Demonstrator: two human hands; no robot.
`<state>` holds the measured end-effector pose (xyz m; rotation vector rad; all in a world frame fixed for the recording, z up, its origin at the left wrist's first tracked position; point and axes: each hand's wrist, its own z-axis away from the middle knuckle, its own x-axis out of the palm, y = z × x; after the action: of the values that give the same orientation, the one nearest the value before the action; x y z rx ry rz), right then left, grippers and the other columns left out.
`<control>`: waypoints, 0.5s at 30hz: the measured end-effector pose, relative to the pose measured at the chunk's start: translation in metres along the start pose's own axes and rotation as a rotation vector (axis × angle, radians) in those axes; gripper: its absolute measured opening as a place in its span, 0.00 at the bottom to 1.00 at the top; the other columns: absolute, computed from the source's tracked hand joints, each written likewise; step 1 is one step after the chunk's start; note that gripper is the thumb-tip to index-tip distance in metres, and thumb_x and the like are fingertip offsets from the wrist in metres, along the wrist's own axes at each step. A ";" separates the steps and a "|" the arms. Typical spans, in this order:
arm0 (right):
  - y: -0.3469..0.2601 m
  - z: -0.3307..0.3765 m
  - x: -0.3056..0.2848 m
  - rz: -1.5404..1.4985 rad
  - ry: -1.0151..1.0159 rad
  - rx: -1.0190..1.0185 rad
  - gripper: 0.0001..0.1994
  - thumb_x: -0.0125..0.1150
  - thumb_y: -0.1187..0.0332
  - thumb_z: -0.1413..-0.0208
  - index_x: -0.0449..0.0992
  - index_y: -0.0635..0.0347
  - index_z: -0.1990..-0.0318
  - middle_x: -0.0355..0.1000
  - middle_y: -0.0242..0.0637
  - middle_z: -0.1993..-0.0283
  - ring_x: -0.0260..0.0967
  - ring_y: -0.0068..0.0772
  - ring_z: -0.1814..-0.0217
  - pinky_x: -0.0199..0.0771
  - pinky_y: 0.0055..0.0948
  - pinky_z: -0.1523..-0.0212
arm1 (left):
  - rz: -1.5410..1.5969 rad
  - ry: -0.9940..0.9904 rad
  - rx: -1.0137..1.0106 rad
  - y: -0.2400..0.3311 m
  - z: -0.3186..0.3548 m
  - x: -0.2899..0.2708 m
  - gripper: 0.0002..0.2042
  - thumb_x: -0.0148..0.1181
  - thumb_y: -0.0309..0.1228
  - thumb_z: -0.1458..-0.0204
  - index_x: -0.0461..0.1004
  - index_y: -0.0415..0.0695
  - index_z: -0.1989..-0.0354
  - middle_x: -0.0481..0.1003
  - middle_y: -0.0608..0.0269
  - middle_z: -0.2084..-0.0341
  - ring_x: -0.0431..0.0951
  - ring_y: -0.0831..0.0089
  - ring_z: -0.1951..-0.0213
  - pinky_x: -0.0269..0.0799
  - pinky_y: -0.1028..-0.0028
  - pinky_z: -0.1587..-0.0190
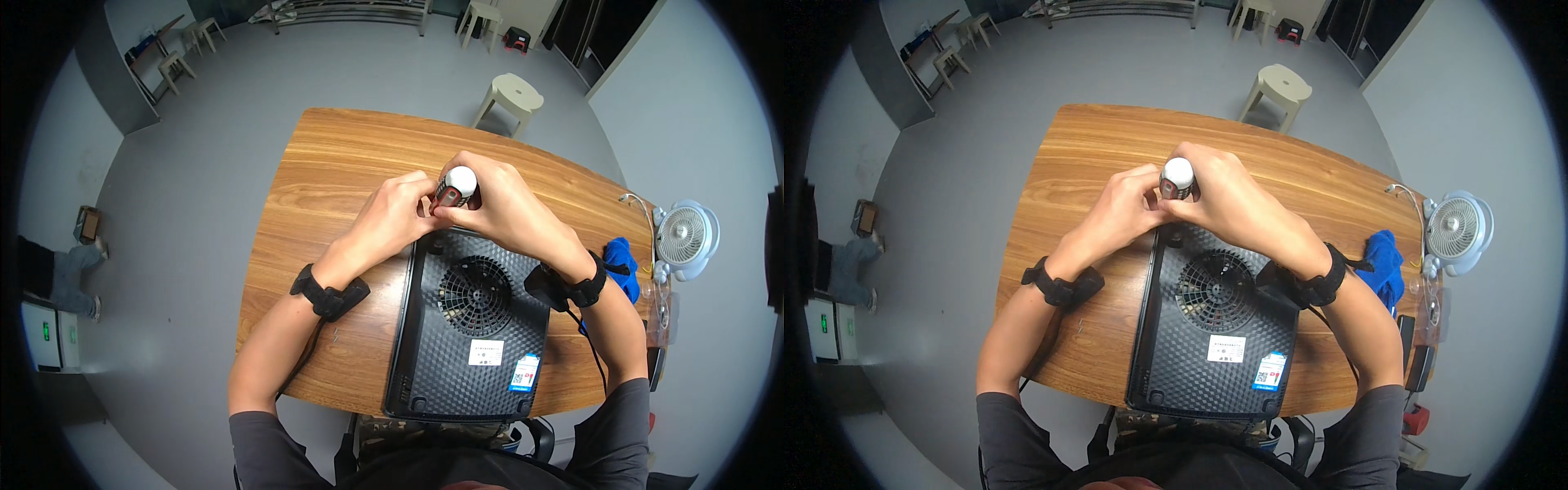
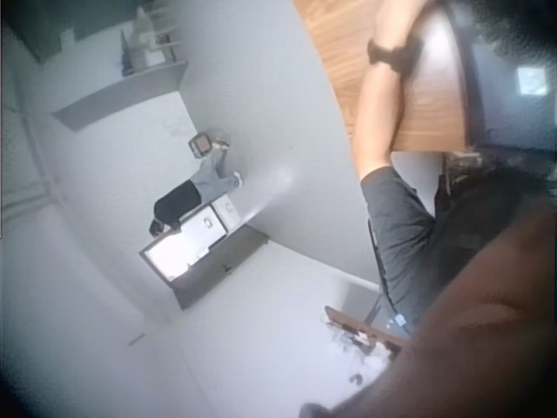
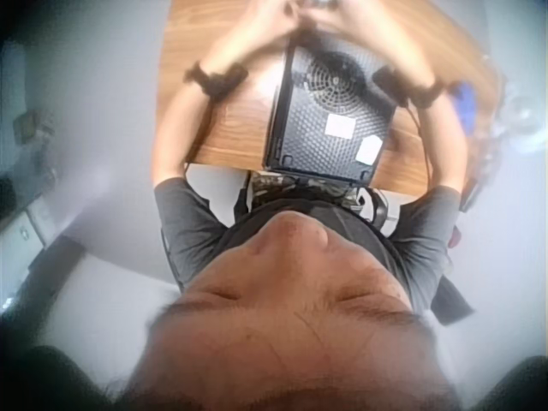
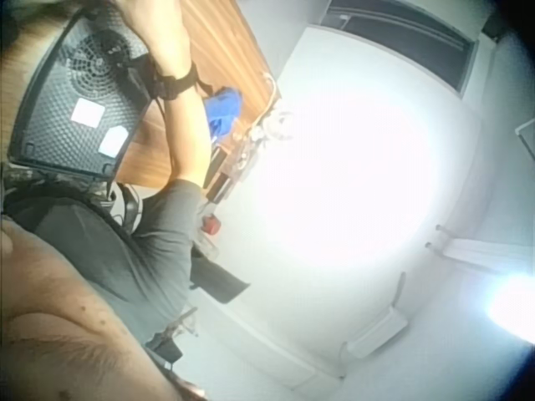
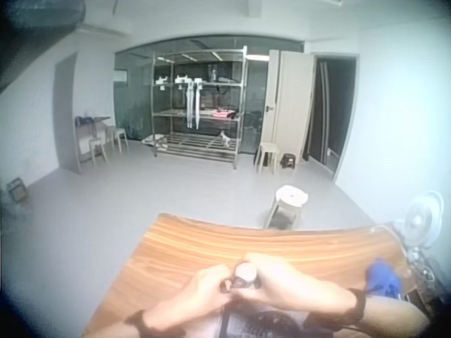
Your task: The person uses a screwdriver to remove screws from the bottom and top of a black electronic device. They then open the device to reveal internal components including a fan and circuit board.
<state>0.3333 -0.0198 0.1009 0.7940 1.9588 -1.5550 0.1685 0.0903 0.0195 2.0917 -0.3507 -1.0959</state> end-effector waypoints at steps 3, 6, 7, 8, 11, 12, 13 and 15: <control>0.002 0.000 0.000 0.007 0.001 -0.020 0.16 0.74 0.68 0.48 0.74 0.70 0.61 0.78 0.53 0.65 0.80 0.50 0.62 0.78 0.41 0.62 | 0.026 -0.027 -0.064 0.007 -0.001 -0.003 0.14 0.74 0.32 0.52 0.77 0.34 0.68 0.75 0.52 0.71 0.79 0.54 0.67 0.74 0.60 0.63; 0.002 0.000 0.001 -0.001 -0.007 -0.010 0.16 0.74 0.68 0.48 0.74 0.70 0.61 0.78 0.53 0.65 0.80 0.51 0.62 0.78 0.41 0.62 | 0.024 -0.023 -0.040 0.004 0.000 -0.002 0.14 0.74 0.32 0.52 0.76 0.34 0.68 0.75 0.53 0.71 0.79 0.54 0.67 0.74 0.61 0.63; 0.002 0.000 0.002 -0.008 -0.011 -0.002 0.16 0.74 0.68 0.48 0.74 0.69 0.61 0.78 0.53 0.65 0.80 0.51 0.62 0.78 0.41 0.63 | 0.028 -0.024 -0.047 0.004 0.001 -0.002 0.14 0.74 0.31 0.52 0.76 0.34 0.68 0.76 0.53 0.71 0.79 0.54 0.67 0.74 0.60 0.63; 0.002 -0.001 0.002 -0.009 -0.019 0.002 0.16 0.74 0.68 0.48 0.74 0.69 0.61 0.78 0.53 0.65 0.80 0.51 0.62 0.78 0.41 0.63 | 0.032 -0.024 -0.055 0.004 0.001 -0.002 0.14 0.74 0.31 0.52 0.76 0.34 0.68 0.76 0.53 0.71 0.79 0.54 0.67 0.74 0.60 0.62; 0.004 -0.001 0.002 0.015 -0.040 0.016 0.16 0.73 0.69 0.48 0.73 0.68 0.58 0.78 0.51 0.64 0.80 0.49 0.61 0.78 0.40 0.61 | 0.048 -0.026 -0.059 0.005 0.001 -0.003 0.13 0.73 0.31 0.51 0.77 0.35 0.68 0.75 0.53 0.71 0.79 0.55 0.67 0.74 0.60 0.62; 0.005 -0.001 0.001 0.040 -0.047 0.020 0.17 0.74 0.70 0.48 0.73 0.66 0.56 0.79 0.48 0.63 0.80 0.46 0.60 0.79 0.39 0.59 | 0.054 -0.026 -0.057 0.005 0.000 -0.003 0.13 0.73 0.30 0.51 0.77 0.35 0.67 0.75 0.53 0.71 0.78 0.55 0.67 0.74 0.60 0.62; 0.006 -0.001 0.001 0.065 -0.054 0.023 0.18 0.74 0.70 0.48 0.73 0.64 0.53 0.79 0.45 0.62 0.80 0.43 0.59 0.79 0.38 0.57 | 0.049 -0.048 -0.061 0.005 0.000 -0.003 0.12 0.73 0.30 0.51 0.77 0.35 0.67 0.76 0.53 0.71 0.79 0.56 0.67 0.74 0.60 0.62; 0.006 -0.003 -0.002 -0.011 -0.044 0.007 0.18 0.72 0.70 0.47 0.71 0.67 0.54 0.79 0.51 0.64 0.79 0.52 0.61 0.78 0.41 0.61 | 0.037 -0.089 -0.069 0.004 -0.001 -0.005 0.12 0.72 0.30 0.51 0.77 0.34 0.67 0.77 0.53 0.71 0.79 0.57 0.68 0.74 0.60 0.62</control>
<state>0.3385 -0.0165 0.0987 0.7469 1.9303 -1.5736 0.1663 0.0905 0.0256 1.9724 -0.3877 -1.1651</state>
